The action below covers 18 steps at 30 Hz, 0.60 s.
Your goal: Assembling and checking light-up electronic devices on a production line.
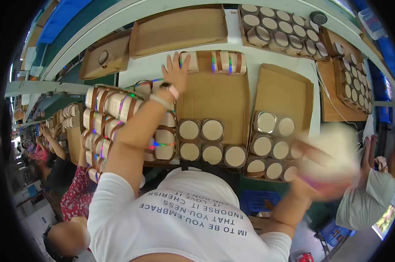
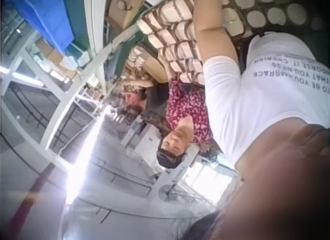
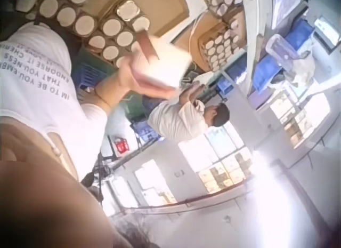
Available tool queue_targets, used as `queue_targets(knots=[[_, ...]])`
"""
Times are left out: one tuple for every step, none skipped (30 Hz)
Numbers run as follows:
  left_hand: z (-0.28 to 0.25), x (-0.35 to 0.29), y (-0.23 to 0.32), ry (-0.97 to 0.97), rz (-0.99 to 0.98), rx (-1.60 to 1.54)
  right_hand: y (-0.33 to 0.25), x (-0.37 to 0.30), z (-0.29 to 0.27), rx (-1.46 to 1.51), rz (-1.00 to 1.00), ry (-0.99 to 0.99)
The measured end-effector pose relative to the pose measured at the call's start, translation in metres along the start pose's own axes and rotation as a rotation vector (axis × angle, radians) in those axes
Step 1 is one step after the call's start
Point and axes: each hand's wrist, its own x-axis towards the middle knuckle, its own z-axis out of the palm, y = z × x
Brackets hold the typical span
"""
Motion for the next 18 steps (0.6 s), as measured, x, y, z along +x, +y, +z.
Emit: queue_targets(knots=[[0.010, 0.020, 0.002, -0.016, 0.023, -0.007, -0.046, 0.029, -0.013, 0.076, -0.125, 0.376], [0.015, 0.035, -0.001, -0.122, 0.111, 0.119, -0.056, 0.042, -0.017, 0.070, -0.114, 0.369], [0.020, 0.048, -0.002, -0.230, 0.204, 0.236, -0.064, 0.054, -0.023, 0.348, -0.183, 0.248], [0.026, 0.061, -0.001, -0.242, 0.206, 0.235, -0.069, 0.065, -0.027, 0.628, -0.247, 0.119], [0.029, 0.073, -0.004, -0.499, 0.236, 0.166, -0.069, 0.075, -0.028, 0.920, -0.304, -0.017], [0.032, 0.080, -0.008, -0.754, 0.258, 0.091, -0.067, 0.081, -0.025, 1.215, -0.357, -0.159], [0.040, 0.082, -0.019, -0.732, 0.288, 0.148, -0.009, 0.098, -0.067, 1.230, -0.362, -0.181], [0.043, 0.094, -0.003, -0.728, 0.320, 0.149, 0.004, 0.067, -0.040, 1.260, -0.069, -0.263], [0.043, 0.096, 0.001, -0.714, 0.357, 0.172, 0.011, 0.032, 0.011, 1.292, 0.244, -0.358], [0.041, 0.091, -0.004, -0.707, 0.371, 0.197, 0.033, 0.008, 0.055, 1.314, 0.571, -0.470], [0.037, 0.089, 0.000, -0.638, 0.422, 0.160, 0.041, -0.027, 0.093, 1.302, 0.891, -0.566], [0.030, 0.085, -0.001, -0.646, 0.402, 0.158, 0.076, -0.035, 0.084, 1.264, 1.210, -0.679], [0.022, 0.083, 0.006, -0.559, 0.338, 0.127, 0.074, -0.050, 0.104, 1.018, 1.318, -0.687], [0.012, 0.083, 0.016, -0.471, 0.282, 0.091, 0.099, -0.069, 0.116, 0.928, 1.148, -0.835], [-0.012, 0.081, 0.032, -0.432, 0.207, 0.021, 0.094, -0.077, 0.125, 0.675, 1.154, -0.859], [-0.028, 0.073, 0.035, -0.434, 0.208, 0.023, 0.091, -0.087, 0.133, 0.677, 1.157, -0.859], [-0.043, 0.065, 0.036, -0.319, 0.054, -0.343, 0.094, -0.099, 0.141, 0.261, 0.517, -0.947], [-0.056, 0.054, 0.038, -0.192, -0.100, -0.705, 0.100, -0.108, 0.143, -0.150, -0.128, -0.937]])
